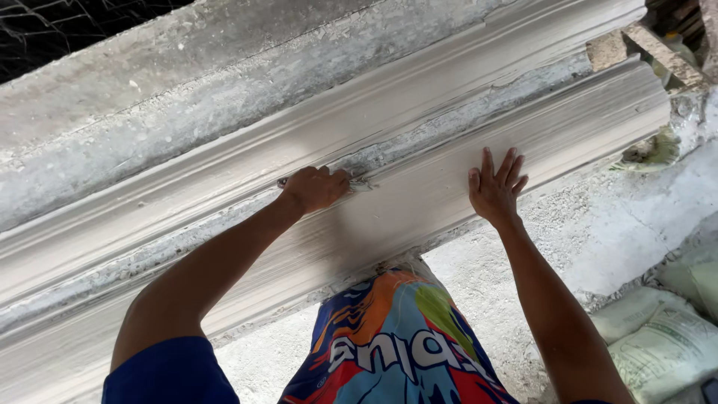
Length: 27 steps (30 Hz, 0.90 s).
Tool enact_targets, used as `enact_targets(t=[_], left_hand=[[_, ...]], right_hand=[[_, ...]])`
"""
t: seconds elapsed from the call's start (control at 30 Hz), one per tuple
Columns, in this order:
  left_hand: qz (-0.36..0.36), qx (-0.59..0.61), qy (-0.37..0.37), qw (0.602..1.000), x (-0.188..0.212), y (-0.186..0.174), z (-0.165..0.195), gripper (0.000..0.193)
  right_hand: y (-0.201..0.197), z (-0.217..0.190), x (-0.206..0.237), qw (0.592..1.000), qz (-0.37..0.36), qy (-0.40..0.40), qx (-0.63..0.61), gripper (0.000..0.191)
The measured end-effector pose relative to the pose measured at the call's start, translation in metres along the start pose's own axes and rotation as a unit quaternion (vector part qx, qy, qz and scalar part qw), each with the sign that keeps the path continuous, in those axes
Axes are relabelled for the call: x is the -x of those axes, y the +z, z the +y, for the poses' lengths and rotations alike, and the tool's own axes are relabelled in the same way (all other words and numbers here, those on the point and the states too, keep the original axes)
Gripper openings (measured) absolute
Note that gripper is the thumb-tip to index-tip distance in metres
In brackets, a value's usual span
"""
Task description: The person wipes a cloth over their hands and the work area, then uses a small knife to trim and smooth the edges of long white plaster cornice moldings laid on a workbench. They cut along the seams of the moldings, press the pieces into place, and continue trimming excess plaster along the profiles.
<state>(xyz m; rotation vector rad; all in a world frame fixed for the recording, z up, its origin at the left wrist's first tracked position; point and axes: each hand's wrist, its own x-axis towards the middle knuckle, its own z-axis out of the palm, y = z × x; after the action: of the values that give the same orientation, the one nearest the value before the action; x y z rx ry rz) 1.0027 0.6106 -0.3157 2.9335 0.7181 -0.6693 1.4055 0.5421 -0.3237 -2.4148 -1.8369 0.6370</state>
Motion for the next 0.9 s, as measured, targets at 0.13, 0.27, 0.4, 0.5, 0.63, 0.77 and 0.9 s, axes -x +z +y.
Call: enact_targets(t=[0.13,0.27,0.4,0.5,0.63,0.77,0.9], left_hand=[[-0.008,0.036,-0.009,0.999,0.03,0.002,0.002,0.033],[-0.032,0.037,0.002,0.999,0.026,0.004,0.002,0.039],[0.05,0.098,-0.003,0.994,-0.041,-0.013,0.014,0.021],[0.056,0.144,-0.012,0.988,-0.072,-0.021,0.014,0.019],[0.055,0.11,0.008,0.992,-0.052,-0.015,0.005,0.025],[0.034,0.065,0.026,0.997,-0.006,-0.011,-0.002,0.039],[0.049,0.119,-0.004,0.992,-0.034,-0.031,0.01,0.025]], right_hand=[[-0.004,-0.006,0.002,1.0,-0.01,0.013,-0.007,0.072],[-0.005,-0.013,0.003,0.999,-0.001,0.033,-0.006,0.07],[-0.006,-0.018,0.004,0.999,-0.004,0.046,-0.014,0.069],[-0.008,-0.021,0.007,0.999,-0.005,0.049,-0.012,0.069],[-0.01,-0.022,0.009,0.999,-0.005,0.045,-0.019,0.07],[-0.009,-0.025,0.008,0.999,0.005,0.043,-0.018,0.069],[-0.008,-0.031,0.008,0.998,0.021,0.053,-0.013,0.068]])
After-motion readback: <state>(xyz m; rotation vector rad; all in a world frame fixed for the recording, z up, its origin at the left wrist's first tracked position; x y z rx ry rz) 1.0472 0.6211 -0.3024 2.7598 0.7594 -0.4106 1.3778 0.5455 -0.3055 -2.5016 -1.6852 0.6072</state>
